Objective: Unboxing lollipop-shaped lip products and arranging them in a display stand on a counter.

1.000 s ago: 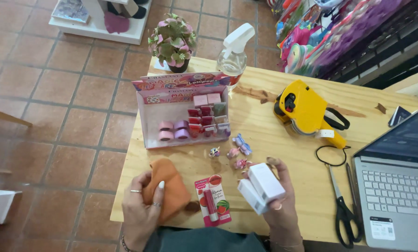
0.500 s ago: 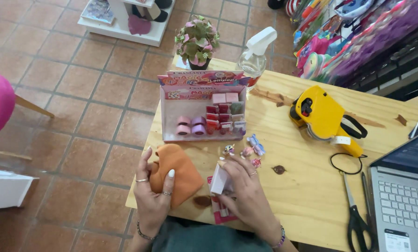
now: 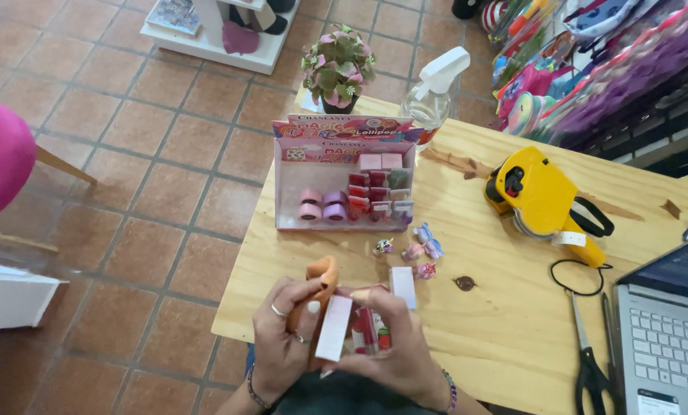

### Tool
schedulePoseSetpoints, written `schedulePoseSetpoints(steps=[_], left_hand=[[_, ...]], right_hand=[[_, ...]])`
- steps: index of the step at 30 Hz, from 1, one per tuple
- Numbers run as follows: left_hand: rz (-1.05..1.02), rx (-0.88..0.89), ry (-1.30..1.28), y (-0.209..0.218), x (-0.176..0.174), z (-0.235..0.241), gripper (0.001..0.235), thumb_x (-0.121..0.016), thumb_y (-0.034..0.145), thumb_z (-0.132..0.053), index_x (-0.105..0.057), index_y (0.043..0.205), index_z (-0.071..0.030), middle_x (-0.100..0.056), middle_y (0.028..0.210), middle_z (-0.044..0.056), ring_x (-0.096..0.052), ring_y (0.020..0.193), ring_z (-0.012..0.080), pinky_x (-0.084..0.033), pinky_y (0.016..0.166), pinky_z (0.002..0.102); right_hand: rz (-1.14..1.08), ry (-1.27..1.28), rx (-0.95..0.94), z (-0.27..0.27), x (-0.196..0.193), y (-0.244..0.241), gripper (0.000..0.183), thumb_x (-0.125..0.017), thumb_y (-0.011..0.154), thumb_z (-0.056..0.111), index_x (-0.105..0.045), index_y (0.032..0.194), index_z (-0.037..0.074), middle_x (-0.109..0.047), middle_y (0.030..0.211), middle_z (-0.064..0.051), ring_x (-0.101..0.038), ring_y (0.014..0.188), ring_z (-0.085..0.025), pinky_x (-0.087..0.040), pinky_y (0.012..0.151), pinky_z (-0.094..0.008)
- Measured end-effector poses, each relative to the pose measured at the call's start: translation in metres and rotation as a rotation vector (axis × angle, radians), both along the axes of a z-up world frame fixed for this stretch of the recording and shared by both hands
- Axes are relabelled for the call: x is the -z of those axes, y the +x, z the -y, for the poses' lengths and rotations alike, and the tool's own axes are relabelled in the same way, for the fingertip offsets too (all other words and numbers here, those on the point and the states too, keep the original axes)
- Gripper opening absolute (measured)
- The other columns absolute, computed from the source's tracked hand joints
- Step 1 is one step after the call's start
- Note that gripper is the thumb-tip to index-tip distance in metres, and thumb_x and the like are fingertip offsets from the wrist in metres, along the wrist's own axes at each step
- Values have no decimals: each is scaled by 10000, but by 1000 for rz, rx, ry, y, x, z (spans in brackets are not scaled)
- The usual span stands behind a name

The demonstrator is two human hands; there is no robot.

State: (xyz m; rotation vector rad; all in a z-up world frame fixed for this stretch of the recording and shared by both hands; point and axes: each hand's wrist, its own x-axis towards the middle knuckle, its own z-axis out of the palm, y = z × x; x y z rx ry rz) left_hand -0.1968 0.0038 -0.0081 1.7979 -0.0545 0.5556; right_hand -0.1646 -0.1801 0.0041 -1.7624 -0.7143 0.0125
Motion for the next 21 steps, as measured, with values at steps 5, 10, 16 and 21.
schedulePoseSetpoints(steps=[5,10,16,21], left_hand=[[-3,137,0,-3,-5,-6,252,-579,1010,-225,-719,1166,-85,-681,960,91,-683,844,195,-560,763,291],[-2,169,-87,-7,15,-21,258,-574,1008,-232,-716,1106,-39,-661,923,88,-638,854,222,-535,806,327],[17,-147,33,-5,5,-18,262,-569,1009,-198,-680,1164,-19,-646,994,112,-650,895,221,-534,813,315],[160,192,298,-4,4,-5,324,-584,1024,-83,-640,1342,-54,-630,1069,128,-651,881,255,-563,857,350]], right_hand=[[-35,35,134,6,17,8,927,-997,613,250,-483,1357,47,-630,1324,-117,-666,1232,-219,-541,1054,-326],[19,16,230,8,-2,22,919,-931,706,149,-353,1405,-2,-601,1424,-191,-636,1242,-223,-195,1314,-491],[325,-311,82,11,-11,21,763,-832,840,128,-389,1444,-16,-553,1421,-227,-586,1218,-365,-468,1066,-428],[227,-145,19,9,-16,13,735,-829,791,68,-386,1374,12,-604,1379,-209,-639,1266,-368,-513,1080,-430]])
